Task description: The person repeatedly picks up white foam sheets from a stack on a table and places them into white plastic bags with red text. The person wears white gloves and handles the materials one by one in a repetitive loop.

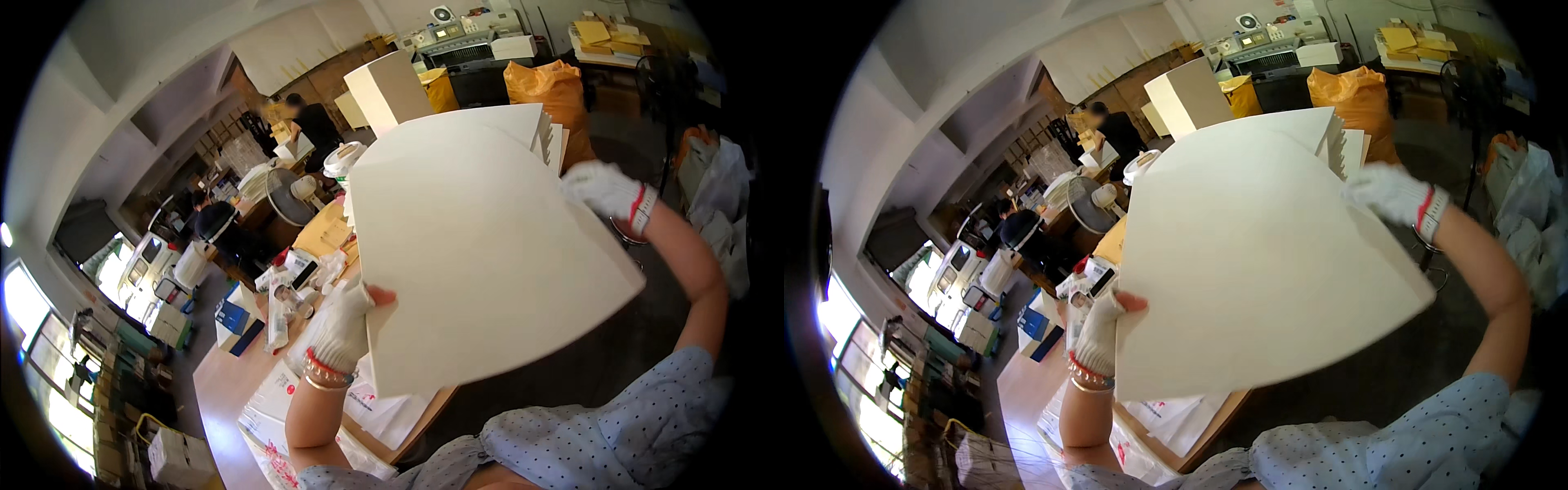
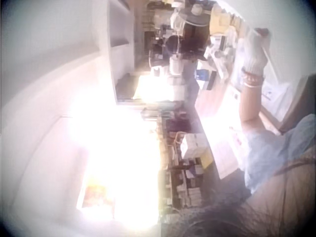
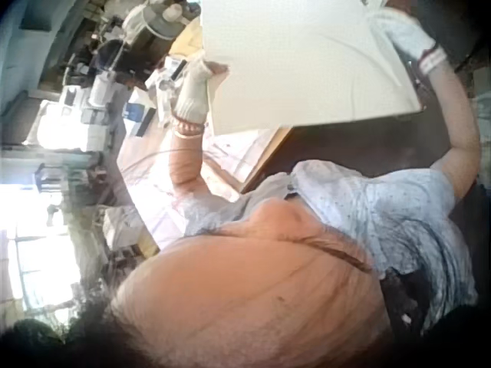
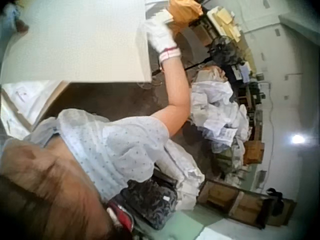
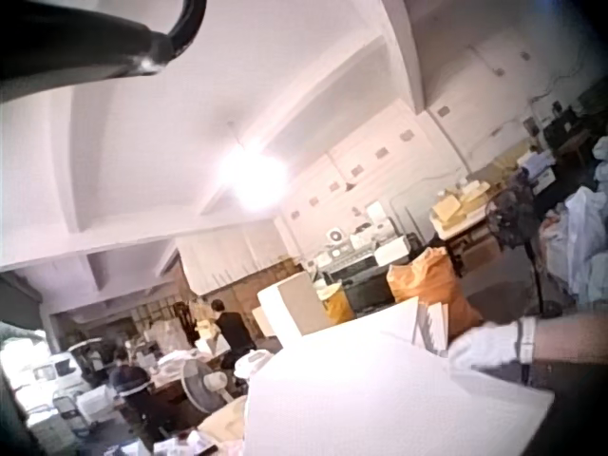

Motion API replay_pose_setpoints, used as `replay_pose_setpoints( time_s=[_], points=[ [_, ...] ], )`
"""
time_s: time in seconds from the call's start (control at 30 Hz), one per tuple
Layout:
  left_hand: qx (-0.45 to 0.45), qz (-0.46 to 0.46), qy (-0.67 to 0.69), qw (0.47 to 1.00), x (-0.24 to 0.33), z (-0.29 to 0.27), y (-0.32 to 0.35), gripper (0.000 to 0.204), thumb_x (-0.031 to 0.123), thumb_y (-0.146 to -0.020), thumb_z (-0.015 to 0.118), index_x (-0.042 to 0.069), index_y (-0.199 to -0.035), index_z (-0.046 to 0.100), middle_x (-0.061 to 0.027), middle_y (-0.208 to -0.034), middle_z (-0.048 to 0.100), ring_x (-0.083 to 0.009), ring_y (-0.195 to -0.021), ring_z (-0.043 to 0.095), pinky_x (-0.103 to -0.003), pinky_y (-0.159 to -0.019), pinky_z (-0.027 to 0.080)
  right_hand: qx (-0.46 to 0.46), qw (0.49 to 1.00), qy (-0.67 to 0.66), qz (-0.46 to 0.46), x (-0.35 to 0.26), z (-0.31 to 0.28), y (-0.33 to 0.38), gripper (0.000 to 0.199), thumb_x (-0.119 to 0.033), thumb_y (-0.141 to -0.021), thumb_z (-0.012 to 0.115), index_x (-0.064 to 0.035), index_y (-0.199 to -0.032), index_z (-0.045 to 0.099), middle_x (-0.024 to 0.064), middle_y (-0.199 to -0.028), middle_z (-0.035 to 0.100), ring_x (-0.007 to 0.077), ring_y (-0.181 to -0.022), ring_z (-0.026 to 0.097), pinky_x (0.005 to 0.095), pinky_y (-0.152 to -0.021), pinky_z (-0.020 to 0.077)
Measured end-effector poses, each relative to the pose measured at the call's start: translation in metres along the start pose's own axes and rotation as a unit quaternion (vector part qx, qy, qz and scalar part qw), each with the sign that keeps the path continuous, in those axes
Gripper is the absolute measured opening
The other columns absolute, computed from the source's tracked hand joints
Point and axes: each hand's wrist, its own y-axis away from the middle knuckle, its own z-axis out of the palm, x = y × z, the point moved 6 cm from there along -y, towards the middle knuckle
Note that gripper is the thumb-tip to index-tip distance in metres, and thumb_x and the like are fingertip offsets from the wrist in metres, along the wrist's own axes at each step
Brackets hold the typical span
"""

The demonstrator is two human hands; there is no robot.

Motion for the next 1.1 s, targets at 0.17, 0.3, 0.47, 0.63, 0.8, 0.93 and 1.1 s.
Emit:
replay_pose_setpoints(
  time_s=[0.17, 0.3, 0.47, 0.63, 0.8, 0.93, 1.1],
  points=[
    [0.03, 0.056, -0.226, 0.972, -0.027, 0.001, 0.043, 0.043, 0.002, -0.078, 0.051, 0.001, -0.121, 0.048, -0.0061, -0.101, 0.057, -0.0143, -0.09, 0.054, -0.031, -0.08, 0.047, 0.072, 0.985, 0.009, -0.156, 0.024, 0.078, 0.052, 0.035, -0.027, -0.09, 0.056, 0.0009, -0.112, 0.057, 0.0078, -0.106, 0.062, 0.0135, -0.095, 0.059, 0.028, -0.083, 0.0481],
    [0.163, 0.345, -0.566, 0.731, -0.118, 0.057, 0.041, 0.073, 0.011, -0.071, 0.062, -0.006, -0.133, 0.028, -0.0269, -0.137, 0.032, -0.0361, -0.121, 0.044, -0.045, -0.09, 0.043, 0.058, 0.944, -0.245, -0.215, 0.02, 0.211, 0.076, 0.042, -0.022, -0.089, 0.057, 0.0015, -0.122, 0.046, 0.0099, -0.111, 0.058, 0.0173, -0.095, 0.058, 0.0317, -0.082, 0.0475],
    [0.021, 0.34, -0.431, 0.835, -0.176, 0.008, 0.02, 0.057, 0.011, -0.066, 0.068, -0.003, -0.116, 0.046, -0.0217, -0.121, 0.046, -0.0384, -0.117, 0.042, -0.044, -0.1, 0.034, 0.139, 0.947, -0.254, -0.142, 0.07, 0.272, 0.077, 0.032, 0.0, -0.081, 0.06, 0.0037, -0.111, 0.053, 0.0099, -0.108, 0.057, 0.0177, -0.088, 0.058, 0.0309, -0.074, 0.0488],
    [0.54, 0.161, -0.572, 0.596, -0.082, -0.21, 0.038, 0.053, 0.017, -0.078, 0.067, -0.001, -0.121, 0.043, -0.0213, -0.119, 0.051, -0.0303, -0.12, 0.041, -0.042, -0.099, 0.035, 0.056, 0.968, -0.173, -0.17, 0.056, 0.249, 0.09, 0.024, -0.002, -0.076, 0.058, 0.003, -0.099, 0.055, 0.0099, -0.083, 0.063, 0.0144, -0.071, 0.059, 0.0284, -0.063, 0.0494],
    [0.163, 0.179, 0.14, 0.96, -0.133, -0.292, -0.026, 0.039, 0.005, -0.089, 0.05, -0.001, -0.126, 0.043, -0.0094, -0.109, 0.061, -0.0145, -0.082, 0.062, -0.024, -0.069, 0.052, -0.02, 0.956, 0.072, -0.285, 0.033, 0.272, 0.101, 0.012, -0.011, -0.074, 0.059, -0.0027, -0.082, 0.061, 0.014, -0.081, 0.061, 0.0249, -0.069, 0.061, 0.0338, -0.061, 0.0501],
    [0.248, 0.234, -0.085, 0.936, -0.128, -0.314, -0.025, 0.036, 0.005, -0.09, 0.045, -0.002, -0.125, 0.045, -0.0095, -0.107, 0.061, -0.0137, -0.083, 0.061, -0.025, -0.067, 0.051, -0.155, 0.886, 0.373, -0.227, 0.081, 0.349, 0.088, 0.016, -0.026, -0.076, 0.058, -0.0105, -0.079, 0.06, 0.0123, -0.079, 0.063, 0.032, -0.072, 0.062, 0.0428, -0.06, 0.0493],
    [0.233, 0.328, -0.555, 0.728, -0.222, -0.183, -0.075, 0.036, 0.013, -0.086, 0.053, 0.0, -0.119, 0.048, -0.0157, -0.095, 0.059, -0.0248, -0.09, 0.058, -0.032, -0.078, 0.047, -0.27, 0.901, 0.321, -0.107, 0.059, 0.403, 0.019, 0.032, -0.033, -0.082, 0.056, -0.0112, -0.105, 0.06, 0.0154, -0.098, 0.063, 0.0327, -0.091, 0.062, 0.044, -0.074, 0.0486]
  ],
)
